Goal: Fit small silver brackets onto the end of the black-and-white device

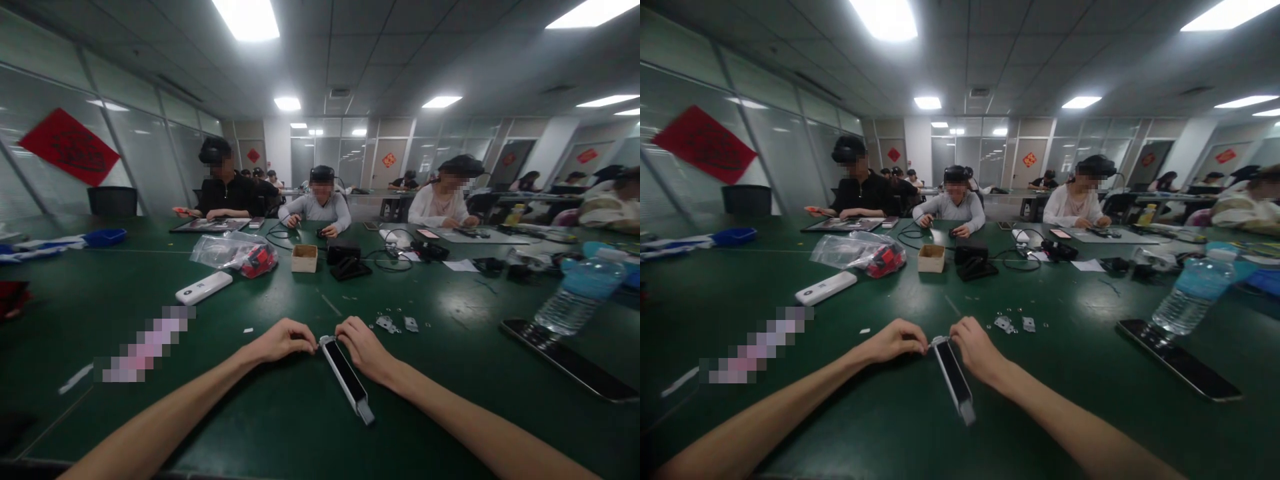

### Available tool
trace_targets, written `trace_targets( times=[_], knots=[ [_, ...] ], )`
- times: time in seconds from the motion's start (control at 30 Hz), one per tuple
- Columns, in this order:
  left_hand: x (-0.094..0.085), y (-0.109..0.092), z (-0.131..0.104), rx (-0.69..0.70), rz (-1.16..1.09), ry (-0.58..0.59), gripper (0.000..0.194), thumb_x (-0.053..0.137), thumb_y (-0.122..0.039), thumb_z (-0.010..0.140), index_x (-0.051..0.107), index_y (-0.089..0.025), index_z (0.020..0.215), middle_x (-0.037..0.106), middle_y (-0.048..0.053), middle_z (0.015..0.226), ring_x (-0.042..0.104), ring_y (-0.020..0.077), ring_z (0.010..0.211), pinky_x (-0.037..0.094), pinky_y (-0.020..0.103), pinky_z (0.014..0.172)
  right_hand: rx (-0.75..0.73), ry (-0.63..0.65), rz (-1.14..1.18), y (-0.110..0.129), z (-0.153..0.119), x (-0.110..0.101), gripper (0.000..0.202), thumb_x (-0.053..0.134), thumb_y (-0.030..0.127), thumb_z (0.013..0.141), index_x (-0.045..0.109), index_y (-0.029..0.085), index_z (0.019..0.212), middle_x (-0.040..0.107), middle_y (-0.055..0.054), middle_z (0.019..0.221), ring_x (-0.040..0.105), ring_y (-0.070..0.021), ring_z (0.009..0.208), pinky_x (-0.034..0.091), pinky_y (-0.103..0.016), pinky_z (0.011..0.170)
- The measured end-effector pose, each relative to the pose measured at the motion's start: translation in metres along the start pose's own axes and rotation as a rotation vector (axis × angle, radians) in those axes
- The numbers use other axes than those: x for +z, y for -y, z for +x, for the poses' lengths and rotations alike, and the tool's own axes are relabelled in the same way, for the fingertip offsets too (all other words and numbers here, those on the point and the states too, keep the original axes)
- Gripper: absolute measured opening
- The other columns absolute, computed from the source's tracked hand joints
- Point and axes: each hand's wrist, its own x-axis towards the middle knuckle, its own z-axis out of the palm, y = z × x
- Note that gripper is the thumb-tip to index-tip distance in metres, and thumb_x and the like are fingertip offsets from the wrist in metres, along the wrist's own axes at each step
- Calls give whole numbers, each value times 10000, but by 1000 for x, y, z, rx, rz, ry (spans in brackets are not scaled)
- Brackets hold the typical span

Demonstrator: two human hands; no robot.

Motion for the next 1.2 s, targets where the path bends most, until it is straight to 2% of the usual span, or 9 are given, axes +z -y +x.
trace_targets(
  times=[0.33,0.5,0.67,0.77,0.87,1.0,1.2],
  knots=[
    [1,-6,0,75,149,-23,140,636,-275,794,721,-181,853,702,56,819,628,168,770,456,238,758,57,81,12,0,0,-1,194,390,123,911,577,164,881,553,-67,898,504,-177,857,462,-327,785],
    [3,-19,-1,95,241,55,111,640,-227,787,737,-238,840,697,60,811,612,183,780,433,247,772,67,96,31,-1,0,-1,188,398,138,910,581,169,879,551,-66,909,515,-175,849,472,-325,767],
    [7,-26,-3,203,293,129,178,633,-119,768,735,-265,776,682,69,771,604,188,734,412,271,783,39,85,20,-3,-1,0,183,409,154,908,588,179,877,553,-67,907,523,-182,845,483,-331,757],
    [9,-26,-3,200,303,154,205,627,-90,760,728,-267,760,673,76,772,604,196,744,402,284,806,31,72,10,-4,-1,1,195,396,167,913,587,179,878,552,-71,904,522,-186,837,489,-342,751],
    [8,-23,-4,191,314,130,204,635,-90,749,722,-273,770,670,81,799,597,199,748,395,287,813,52,61,14,-5,-1,2,207,383,180,918,587,182,883,554,-73,911,524,-188,829,495,-348,734],
    [7,-18,-5,295,387,91,221,615,-95,761,713,-280,833,671,91,859,587,200,749,386,282,787,76,56,12,-5,-2,3,220,378,187,917,594,176,877,560,-78,900,528,-196,824,494,-358,730],
    [7,-10,-5,434,692,168,252,490,-130,878,674,-272,975,671,98,961,579,193,835,375,283,785,103,58,0,-3,-2,2,219,376,192,913,592,176,884,570,-86,909,534,-203,826,490,-350,707]
  ],
)
